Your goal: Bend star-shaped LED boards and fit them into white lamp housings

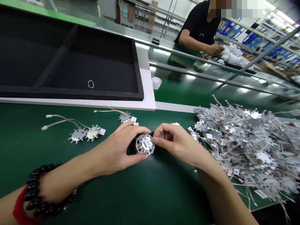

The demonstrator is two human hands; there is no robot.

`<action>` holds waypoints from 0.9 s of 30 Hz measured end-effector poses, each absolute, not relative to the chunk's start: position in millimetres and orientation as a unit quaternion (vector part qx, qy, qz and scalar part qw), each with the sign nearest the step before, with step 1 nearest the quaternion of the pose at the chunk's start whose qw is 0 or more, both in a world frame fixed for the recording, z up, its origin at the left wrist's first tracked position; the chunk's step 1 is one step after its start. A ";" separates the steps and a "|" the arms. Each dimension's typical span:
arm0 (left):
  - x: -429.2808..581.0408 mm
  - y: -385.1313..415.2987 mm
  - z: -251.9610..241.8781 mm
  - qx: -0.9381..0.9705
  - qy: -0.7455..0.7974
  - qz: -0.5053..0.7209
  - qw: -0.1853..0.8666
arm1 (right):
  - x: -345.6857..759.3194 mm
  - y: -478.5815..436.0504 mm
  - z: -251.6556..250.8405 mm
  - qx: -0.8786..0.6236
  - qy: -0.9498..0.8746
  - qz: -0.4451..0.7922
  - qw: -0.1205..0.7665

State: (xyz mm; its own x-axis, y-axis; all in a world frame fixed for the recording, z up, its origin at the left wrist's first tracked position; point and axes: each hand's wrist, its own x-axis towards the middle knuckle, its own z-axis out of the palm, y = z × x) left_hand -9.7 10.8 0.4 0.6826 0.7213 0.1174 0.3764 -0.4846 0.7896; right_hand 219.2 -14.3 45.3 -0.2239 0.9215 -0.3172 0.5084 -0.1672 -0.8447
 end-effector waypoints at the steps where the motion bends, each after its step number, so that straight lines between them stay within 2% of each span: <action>1: -9.3 11.3 0.8 0.835 0.324 0.226 0.382 | 218.7 -14.4 45.4 -0.586 -0.612 0.487 0.211; 8: -5.6 13.3 2.3 0.849 0.285 0.230 0.380 | 216.2 -16.1 48.4 -0.582 -0.633 0.464 0.214; 27: -4.7 10.0 6.8 0.827 0.297 0.236 0.415 | 216.1 -18.3 51.6 -0.581 -0.630 0.473 0.203</action>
